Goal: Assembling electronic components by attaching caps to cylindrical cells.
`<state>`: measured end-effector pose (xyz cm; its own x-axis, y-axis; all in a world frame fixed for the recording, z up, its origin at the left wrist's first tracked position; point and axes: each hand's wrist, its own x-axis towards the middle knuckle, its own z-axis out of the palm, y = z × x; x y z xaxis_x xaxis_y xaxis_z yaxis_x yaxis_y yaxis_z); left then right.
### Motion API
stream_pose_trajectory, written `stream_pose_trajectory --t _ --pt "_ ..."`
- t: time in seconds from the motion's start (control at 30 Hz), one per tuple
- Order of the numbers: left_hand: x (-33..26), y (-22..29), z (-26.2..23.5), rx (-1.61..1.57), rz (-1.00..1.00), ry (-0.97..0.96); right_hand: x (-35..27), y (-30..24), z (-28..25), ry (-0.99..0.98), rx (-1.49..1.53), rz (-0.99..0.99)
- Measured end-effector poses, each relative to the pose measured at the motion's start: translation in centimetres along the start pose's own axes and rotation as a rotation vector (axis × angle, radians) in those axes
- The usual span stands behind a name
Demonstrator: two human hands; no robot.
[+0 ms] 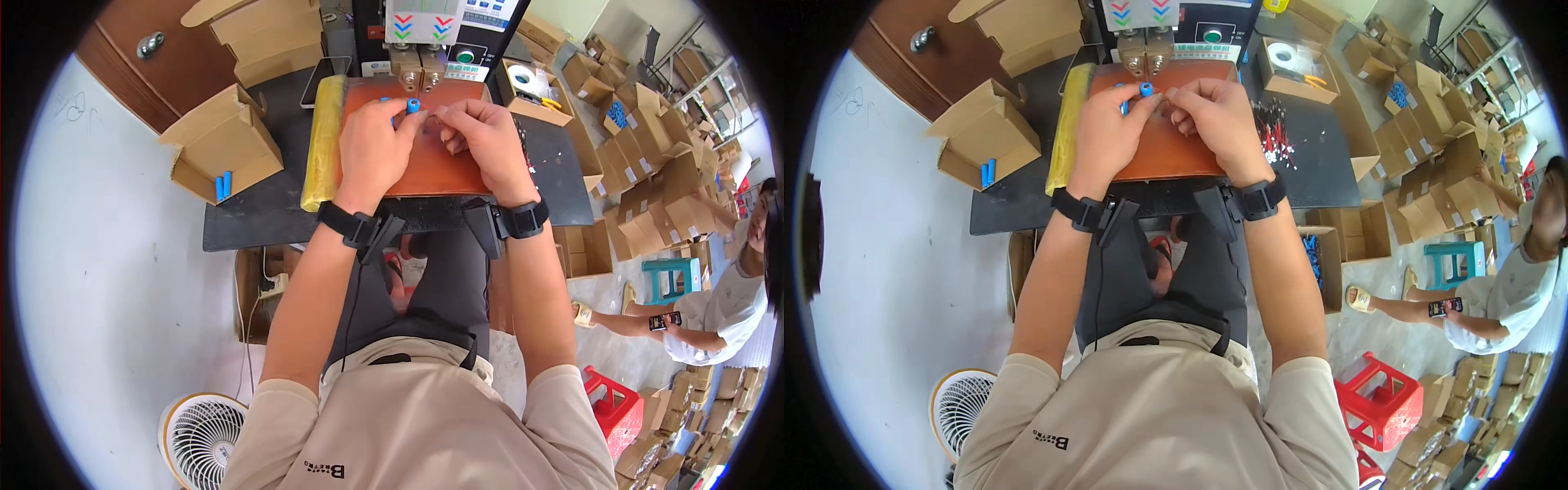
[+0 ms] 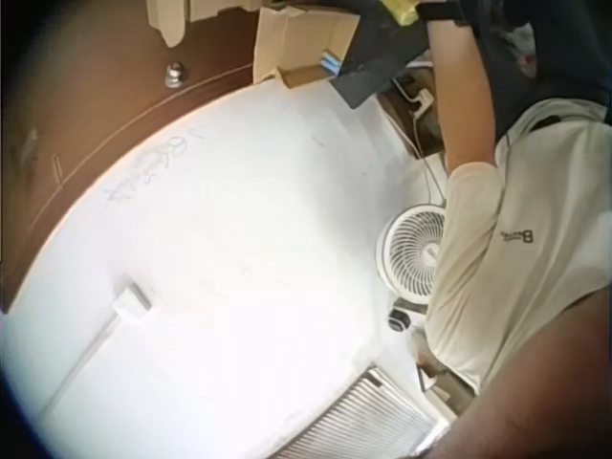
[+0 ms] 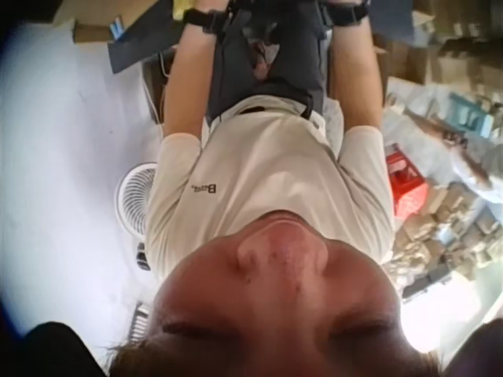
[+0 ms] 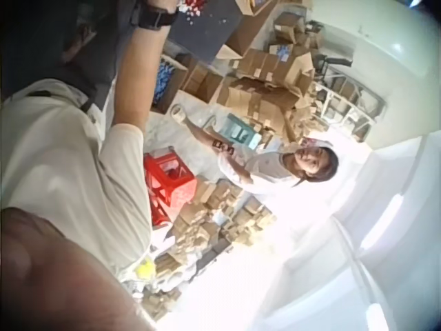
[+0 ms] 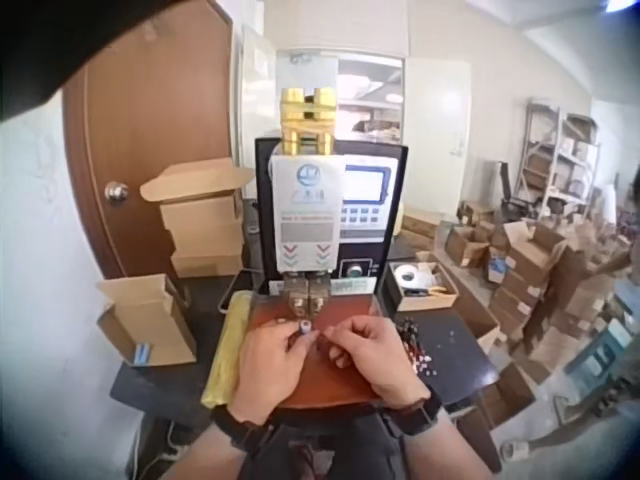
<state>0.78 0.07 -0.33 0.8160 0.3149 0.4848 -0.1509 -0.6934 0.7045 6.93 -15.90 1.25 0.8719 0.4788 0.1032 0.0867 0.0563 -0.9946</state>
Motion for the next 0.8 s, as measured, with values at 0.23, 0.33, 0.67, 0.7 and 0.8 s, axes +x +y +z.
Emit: stream_pose_trajectory --t 0.23,0.33,0.67,0.7,0.8 --pt "-0.6 0.0 -0.3 -0.170 0.023 0.002 -2.5 -1.4 -1.9 0.091 0.026 -0.034" --pt "-1.0 -0.7 -2.6 -0.527 -0.166 -0.057 -7.3 -3.6 -5.2 0.259 -0.159 -0.078" --pt "-1.0 0.0 -2.3 -0.669 -0.241 0.039 -19.6 3.5 -21.6 0.586 -1.077 0.200" --pt "-1.0 0.0 -2.2 -0.670 -0.238 0.031 -18.5 3.6 -21.9 0.594 -1.075 0.204" --pt "-1.1 -0.3 -2.4 -0.654 -0.220 0.025 -12.6 5.0 -21.4 0.456 -1.058 0.253"
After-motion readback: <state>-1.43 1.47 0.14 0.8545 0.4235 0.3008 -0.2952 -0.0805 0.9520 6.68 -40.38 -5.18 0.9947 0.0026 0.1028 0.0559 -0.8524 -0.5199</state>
